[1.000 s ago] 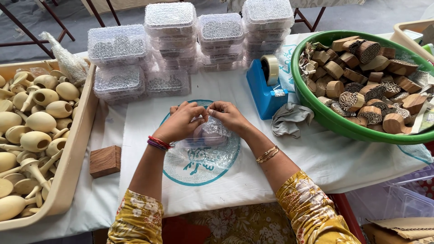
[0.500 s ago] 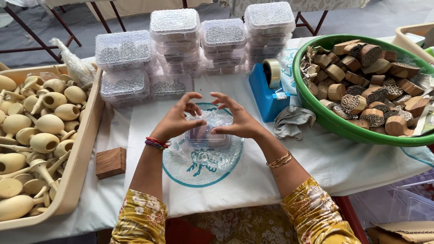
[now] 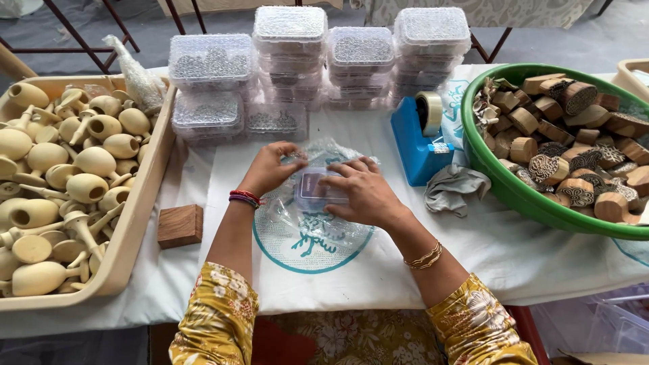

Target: Packing small wooden objects and stamps into plastic containers and bubble wrap for shipping.

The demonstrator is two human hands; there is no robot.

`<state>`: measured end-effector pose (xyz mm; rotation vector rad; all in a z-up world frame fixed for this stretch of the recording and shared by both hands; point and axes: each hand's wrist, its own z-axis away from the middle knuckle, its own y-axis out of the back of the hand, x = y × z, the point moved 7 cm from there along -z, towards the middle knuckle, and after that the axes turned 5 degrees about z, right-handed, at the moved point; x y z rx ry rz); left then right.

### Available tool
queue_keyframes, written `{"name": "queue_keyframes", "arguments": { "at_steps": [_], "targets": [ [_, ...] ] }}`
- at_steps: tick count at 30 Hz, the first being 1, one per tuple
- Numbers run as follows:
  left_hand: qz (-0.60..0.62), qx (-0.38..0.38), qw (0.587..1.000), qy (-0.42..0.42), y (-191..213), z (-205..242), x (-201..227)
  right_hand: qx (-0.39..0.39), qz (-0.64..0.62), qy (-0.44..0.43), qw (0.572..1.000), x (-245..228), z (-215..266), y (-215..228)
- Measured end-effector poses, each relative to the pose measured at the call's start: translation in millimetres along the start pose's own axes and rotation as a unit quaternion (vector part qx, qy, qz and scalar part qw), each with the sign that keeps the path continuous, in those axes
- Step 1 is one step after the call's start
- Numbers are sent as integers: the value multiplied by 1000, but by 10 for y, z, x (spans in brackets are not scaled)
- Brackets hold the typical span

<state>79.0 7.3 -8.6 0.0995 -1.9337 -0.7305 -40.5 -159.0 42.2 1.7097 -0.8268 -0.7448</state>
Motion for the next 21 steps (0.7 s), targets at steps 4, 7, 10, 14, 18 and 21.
{"name": "queue_keyframes", "arguments": {
  "at_steps": [4,7,10,14,18,21],
  "targets": [
    [28,46,996,67,69,-22,-281,-38,10,-72,997,172,-17,-137],
    [54,36,989,131,31,-14,-518,-41,24,-95,994,266,-19,-192],
    [31,9,983,178,3,31,-541,-28,40,-115,992,373,-40,-260],
    [-23,-11,973,230,-19,87,-480,-17,25,-134,991,444,-45,-259],
    [-2,-35,960,279,11,183,-358,15,18,-125,992,423,-43,-251],
    [-90,-55,954,281,83,199,-372,26,6,-116,993,453,-47,-274]
  ]
}}
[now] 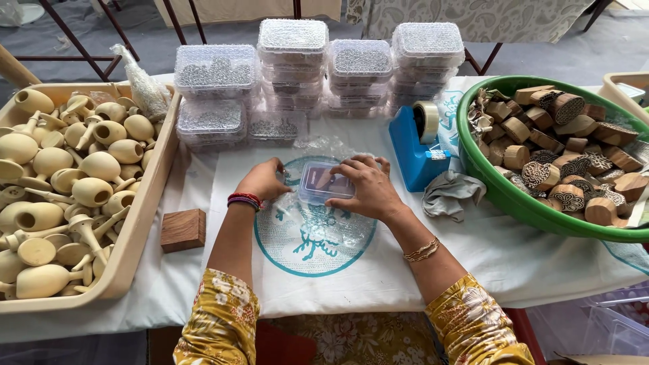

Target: Packing small wooden objects and stamps into plastic containers and bubble wrap for shipping.

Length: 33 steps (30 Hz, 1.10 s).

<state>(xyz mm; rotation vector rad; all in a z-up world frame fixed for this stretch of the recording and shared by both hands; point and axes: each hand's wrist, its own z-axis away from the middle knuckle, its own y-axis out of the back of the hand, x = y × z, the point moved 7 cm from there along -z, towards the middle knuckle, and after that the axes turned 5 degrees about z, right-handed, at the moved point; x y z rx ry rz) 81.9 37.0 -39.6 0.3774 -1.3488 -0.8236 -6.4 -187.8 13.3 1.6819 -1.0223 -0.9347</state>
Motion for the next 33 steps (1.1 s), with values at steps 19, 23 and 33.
{"name": "queue_keyframes", "arguments": {
  "at_steps": [19,23,33],
  "targets": [
    [350,3,906,-236,-199,-444,17,77,-291,-129,945,731,-70,-66],
    [238,9,930,-279,-50,-235,122,35,-238,-5,971,543,-25,91],
    [-120,14,958,-261,-68,262,638,-138,-113,-40,983,197,40,280]
  ]
}}
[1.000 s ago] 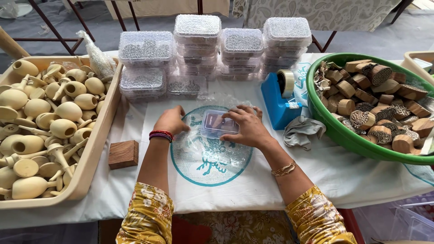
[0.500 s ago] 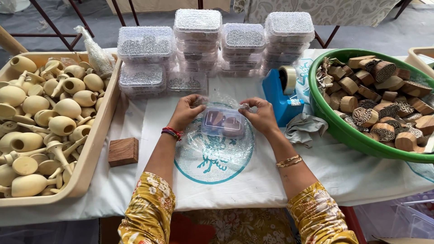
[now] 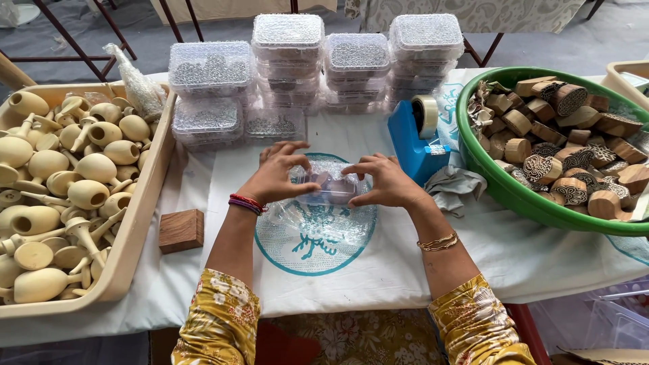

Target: Packing small wooden objects and stamps into plastic containers and bubble wrap for shipping.

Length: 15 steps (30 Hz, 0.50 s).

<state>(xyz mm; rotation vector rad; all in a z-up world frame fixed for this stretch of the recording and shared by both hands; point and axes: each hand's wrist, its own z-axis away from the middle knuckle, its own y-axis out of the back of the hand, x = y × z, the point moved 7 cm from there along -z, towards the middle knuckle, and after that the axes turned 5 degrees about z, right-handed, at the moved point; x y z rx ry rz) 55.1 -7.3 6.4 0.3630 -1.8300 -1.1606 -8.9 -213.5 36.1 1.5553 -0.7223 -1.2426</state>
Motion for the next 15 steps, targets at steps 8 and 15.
{"name": "queue_keyframes", "arguments": {
  "at_steps": [8,15],
  "targets": [
    [30,-35,999,-3,-61,18,410,93,50,34,994,164,-72,-41],
    [-43,-5,998,-41,-192,-41,313,113,53,9,992,200,-76,23]
  ]
}}
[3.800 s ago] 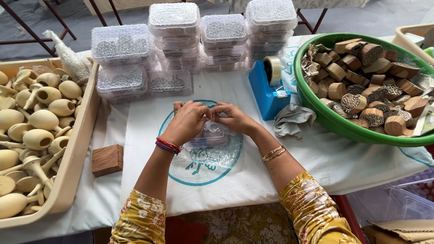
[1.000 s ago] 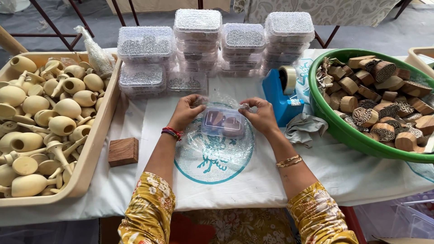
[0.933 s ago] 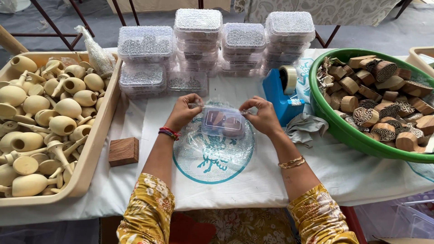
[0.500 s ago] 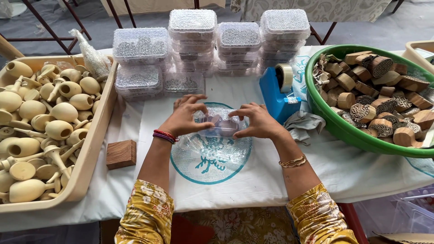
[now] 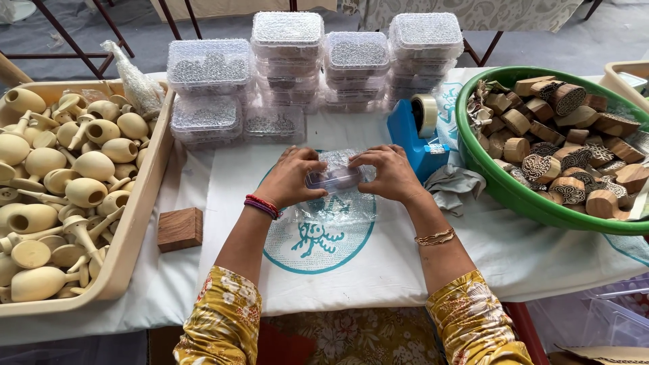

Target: Packing small wooden objects and stamps into plastic containers and bubble wrap for shipping.

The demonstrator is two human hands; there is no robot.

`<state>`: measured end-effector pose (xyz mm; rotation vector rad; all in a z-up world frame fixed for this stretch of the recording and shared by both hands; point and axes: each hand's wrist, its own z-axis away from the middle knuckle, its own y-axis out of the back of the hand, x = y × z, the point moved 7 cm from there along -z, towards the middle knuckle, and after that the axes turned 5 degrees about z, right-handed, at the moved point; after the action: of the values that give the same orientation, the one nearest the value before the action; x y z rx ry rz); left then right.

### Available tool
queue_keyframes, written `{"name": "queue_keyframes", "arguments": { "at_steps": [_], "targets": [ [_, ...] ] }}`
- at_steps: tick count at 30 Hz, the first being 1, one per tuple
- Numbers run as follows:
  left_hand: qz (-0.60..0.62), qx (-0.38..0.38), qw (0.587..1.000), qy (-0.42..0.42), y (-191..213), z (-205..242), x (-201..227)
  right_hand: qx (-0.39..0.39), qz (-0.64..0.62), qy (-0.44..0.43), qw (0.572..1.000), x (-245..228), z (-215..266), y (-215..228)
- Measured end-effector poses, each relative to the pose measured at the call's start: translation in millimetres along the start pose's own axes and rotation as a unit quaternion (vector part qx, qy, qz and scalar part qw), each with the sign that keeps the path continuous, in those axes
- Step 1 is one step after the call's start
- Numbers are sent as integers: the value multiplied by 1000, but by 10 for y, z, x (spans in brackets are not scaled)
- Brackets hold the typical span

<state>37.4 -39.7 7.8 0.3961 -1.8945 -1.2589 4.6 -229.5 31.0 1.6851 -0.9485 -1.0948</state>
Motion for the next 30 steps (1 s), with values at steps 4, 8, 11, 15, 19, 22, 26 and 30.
{"name": "queue_keyframes", "arguments": {
  "at_steps": [4,8,11,15,19,22,26,30],
  "targets": [
    [-16,-3,1000,2,18,50,85,-4,-31,-21,999,172,-11,-118],
    [-30,32,998,-33,-65,122,126,41,-20,13,999,56,22,33],
    [-77,91,988,-102,-172,192,128,59,51,71,994,-231,30,129],
    [-82,129,976,-152,-147,263,141,54,43,130,989,-306,9,-105],
    [10,122,984,-131,64,299,148,19,54,110,992,-172,-28,-324],
    [57,117,986,-103,157,345,59,33,47,114,992,-223,-22,-262],
    [207,138,969,-14,187,362,-379,19,61,90,994,-305,-29,-170],
    [304,173,935,53,289,422,-707,35,66,113,991,-321,-34,-179]
  ]
}}
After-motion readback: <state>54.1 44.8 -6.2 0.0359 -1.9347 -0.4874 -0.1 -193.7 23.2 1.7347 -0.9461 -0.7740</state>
